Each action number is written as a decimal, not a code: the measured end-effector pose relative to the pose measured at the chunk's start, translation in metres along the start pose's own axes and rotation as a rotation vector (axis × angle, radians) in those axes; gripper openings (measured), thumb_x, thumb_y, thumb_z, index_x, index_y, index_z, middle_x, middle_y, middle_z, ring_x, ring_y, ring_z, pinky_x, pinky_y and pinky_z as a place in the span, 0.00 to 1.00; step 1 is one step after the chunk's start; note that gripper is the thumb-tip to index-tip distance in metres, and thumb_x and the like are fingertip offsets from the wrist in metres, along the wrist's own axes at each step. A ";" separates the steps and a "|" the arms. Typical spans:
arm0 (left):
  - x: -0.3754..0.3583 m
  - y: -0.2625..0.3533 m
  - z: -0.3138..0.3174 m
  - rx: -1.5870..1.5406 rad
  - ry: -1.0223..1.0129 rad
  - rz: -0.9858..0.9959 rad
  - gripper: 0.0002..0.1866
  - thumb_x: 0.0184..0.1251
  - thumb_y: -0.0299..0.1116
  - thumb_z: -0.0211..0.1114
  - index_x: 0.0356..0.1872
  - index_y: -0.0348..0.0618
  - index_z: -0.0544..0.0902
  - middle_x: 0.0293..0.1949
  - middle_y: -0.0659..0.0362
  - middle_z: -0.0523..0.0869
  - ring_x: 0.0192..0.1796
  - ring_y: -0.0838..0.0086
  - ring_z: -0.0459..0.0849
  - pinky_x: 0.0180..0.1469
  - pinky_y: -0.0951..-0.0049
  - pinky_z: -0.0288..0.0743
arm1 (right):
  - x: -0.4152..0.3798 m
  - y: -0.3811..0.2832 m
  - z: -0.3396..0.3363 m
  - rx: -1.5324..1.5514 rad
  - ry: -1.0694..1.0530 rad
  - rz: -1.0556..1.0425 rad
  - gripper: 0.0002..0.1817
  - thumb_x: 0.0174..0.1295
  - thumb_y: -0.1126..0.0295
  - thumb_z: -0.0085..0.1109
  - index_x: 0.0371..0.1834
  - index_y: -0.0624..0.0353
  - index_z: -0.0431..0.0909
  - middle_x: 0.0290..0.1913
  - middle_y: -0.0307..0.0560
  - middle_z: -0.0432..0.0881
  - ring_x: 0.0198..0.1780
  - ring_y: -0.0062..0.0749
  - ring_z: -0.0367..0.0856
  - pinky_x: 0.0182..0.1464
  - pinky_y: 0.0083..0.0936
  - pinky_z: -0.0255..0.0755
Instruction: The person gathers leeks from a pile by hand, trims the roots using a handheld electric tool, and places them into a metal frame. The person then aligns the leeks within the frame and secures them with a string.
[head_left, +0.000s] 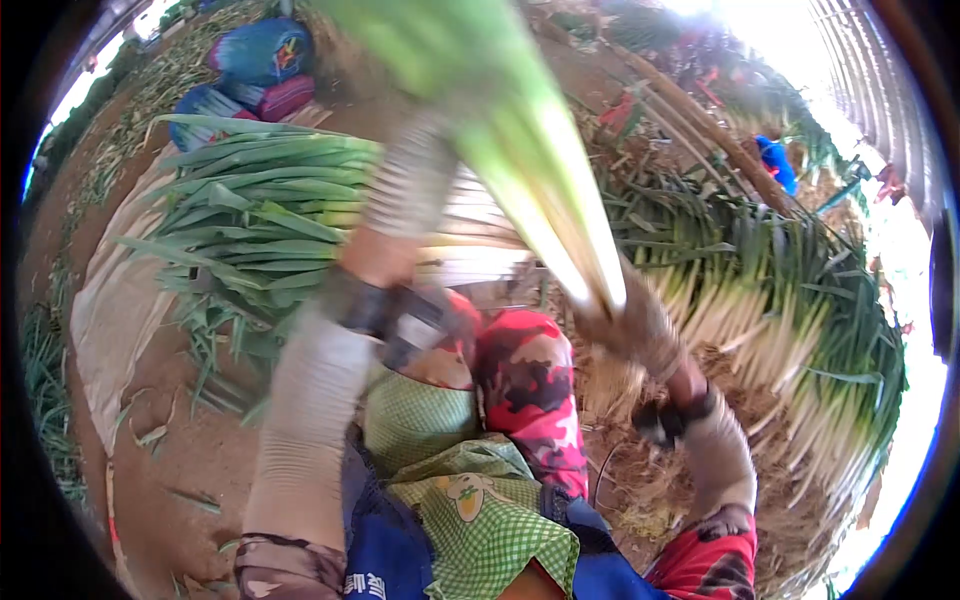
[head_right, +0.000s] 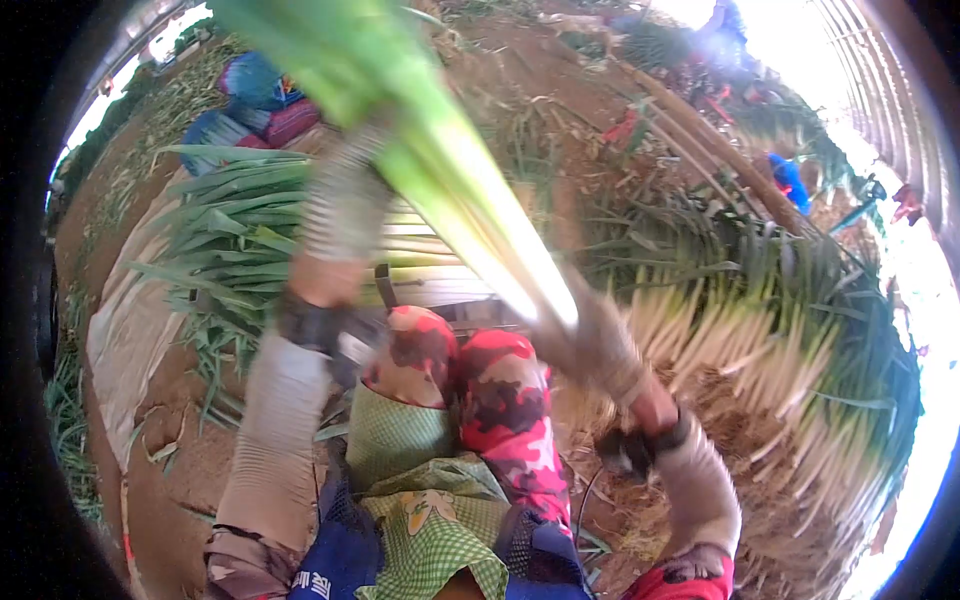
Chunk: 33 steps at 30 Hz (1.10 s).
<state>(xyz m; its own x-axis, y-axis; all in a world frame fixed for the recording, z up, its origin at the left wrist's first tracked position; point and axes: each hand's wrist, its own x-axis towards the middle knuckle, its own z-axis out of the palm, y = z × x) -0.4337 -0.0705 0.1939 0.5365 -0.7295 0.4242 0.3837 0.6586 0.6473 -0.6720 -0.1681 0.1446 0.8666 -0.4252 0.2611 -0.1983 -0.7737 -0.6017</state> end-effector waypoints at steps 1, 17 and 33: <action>0.006 0.029 -0.022 0.054 -0.013 0.030 0.17 0.64 0.35 0.64 0.52 0.43 0.77 0.49 0.60 0.81 0.52 0.73 0.78 0.60 0.70 0.69 | 0.037 -0.004 0.001 -0.063 -0.041 0.205 0.25 0.55 0.63 0.62 0.56 0.57 0.69 0.39 0.57 0.82 0.44 0.50 0.82 0.48 0.37 0.73; -0.086 -0.001 -0.193 1.796 0.175 0.253 0.18 0.61 0.38 0.65 0.49 0.41 0.78 0.45 0.53 0.82 0.49 0.60 0.80 0.51 0.62 0.74 | 0.148 0.179 0.163 -0.498 -0.372 0.012 0.28 0.53 0.76 0.56 0.59 0.53 0.63 0.53 0.60 0.74 0.49 0.57 0.78 0.49 0.49 0.72; -0.025 -0.051 -0.201 2.449 -0.426 -0.033 0.19 0.67 0.48 0.53 0.41 0.41 0.77 0.37 0.49 0.77 0.43 0.55 0.75 0.54 0.55 0.62 | 0.108 0.197 0.154 -0.224 -0.143 -0.028 0.34 0.49 0.79 0.53 0.64 0.52 0.64 0.60 0.55 0.70 0.55 0.57 0.74 0.56 0.42 0.70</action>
<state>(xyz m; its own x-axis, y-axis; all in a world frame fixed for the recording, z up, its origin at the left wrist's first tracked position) -0.3160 -0.0489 0.0226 0.3277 -0.9105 0.2521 -0.8965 -0.3839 -0.2210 -0.5466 -0.2939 -0.0622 0.9261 -0.3433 0.1565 -0.2556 -0.8760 -0.4090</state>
